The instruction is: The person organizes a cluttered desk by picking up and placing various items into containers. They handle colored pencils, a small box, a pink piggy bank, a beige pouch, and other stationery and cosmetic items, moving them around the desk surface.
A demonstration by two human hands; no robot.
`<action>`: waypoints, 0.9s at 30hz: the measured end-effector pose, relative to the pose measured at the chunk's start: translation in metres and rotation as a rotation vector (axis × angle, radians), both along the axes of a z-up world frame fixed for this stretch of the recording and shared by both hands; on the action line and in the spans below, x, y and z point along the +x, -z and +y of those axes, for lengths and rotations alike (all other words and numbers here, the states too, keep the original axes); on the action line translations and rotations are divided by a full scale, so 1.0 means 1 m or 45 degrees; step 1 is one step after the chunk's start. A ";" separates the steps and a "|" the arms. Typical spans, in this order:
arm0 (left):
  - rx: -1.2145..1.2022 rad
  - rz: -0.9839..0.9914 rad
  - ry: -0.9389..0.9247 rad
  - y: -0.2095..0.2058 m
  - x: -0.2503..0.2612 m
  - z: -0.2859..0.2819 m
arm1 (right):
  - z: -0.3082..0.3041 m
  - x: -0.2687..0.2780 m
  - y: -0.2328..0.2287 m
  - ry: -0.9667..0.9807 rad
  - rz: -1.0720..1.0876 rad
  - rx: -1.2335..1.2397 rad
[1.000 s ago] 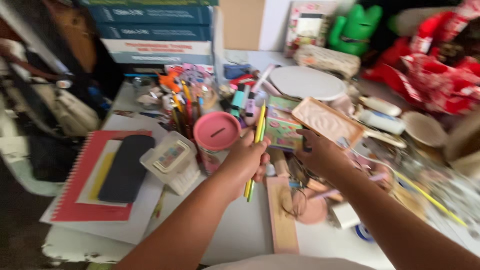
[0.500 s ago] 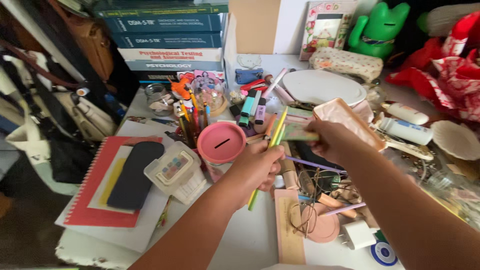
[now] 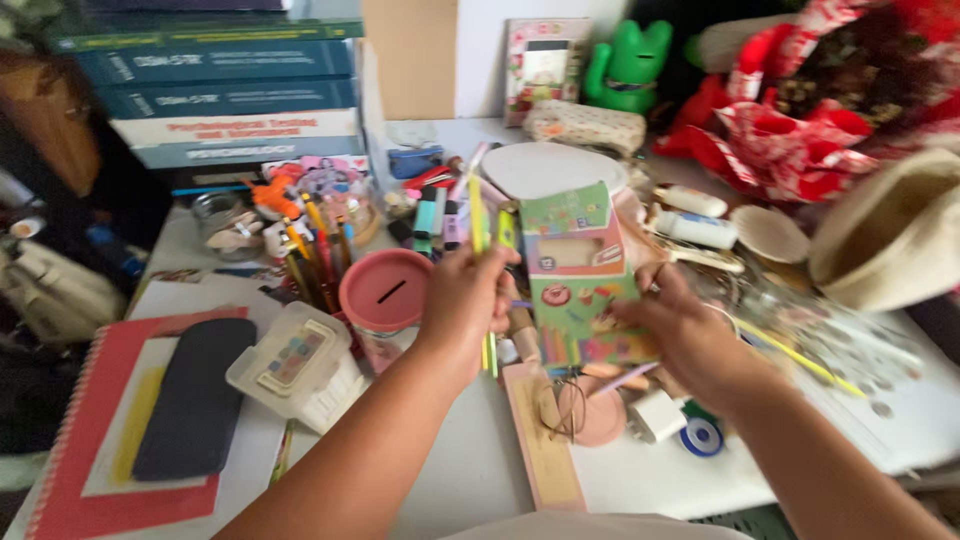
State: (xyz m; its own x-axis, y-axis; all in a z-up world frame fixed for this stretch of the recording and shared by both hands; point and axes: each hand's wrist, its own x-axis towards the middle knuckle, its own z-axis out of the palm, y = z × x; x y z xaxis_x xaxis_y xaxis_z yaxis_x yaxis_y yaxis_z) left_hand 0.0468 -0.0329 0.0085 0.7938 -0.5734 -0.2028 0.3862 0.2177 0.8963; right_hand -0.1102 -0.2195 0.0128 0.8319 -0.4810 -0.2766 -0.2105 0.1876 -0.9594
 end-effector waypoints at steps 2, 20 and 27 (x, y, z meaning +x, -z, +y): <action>-0.102 -0.062 -0.082 -0.002 0.003 -0.004 | 0.015 -0.012 0.007 -0.016 0.003 -0.127; -0.253 -0.439 0.220 -0.051 -0.007 -0.005 | 0.081 -0.080 0.015 0.351 -0.077 0.309; 0.073 -0.470 0.317 -0.036 -0.023 0.012 | 0.088 -0.072 0.005 0.044 -0.135 0.141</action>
State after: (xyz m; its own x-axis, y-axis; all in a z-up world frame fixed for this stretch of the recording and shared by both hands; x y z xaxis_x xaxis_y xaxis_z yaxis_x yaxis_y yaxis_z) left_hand 0.0234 -0.0210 0.0446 0.6581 -0.7523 0.0310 0.0727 0.1045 0.9919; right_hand -0.1820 -0.1316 0.0076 0.8428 -0.4813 -0.2408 -0.1007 0.2985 -0.9491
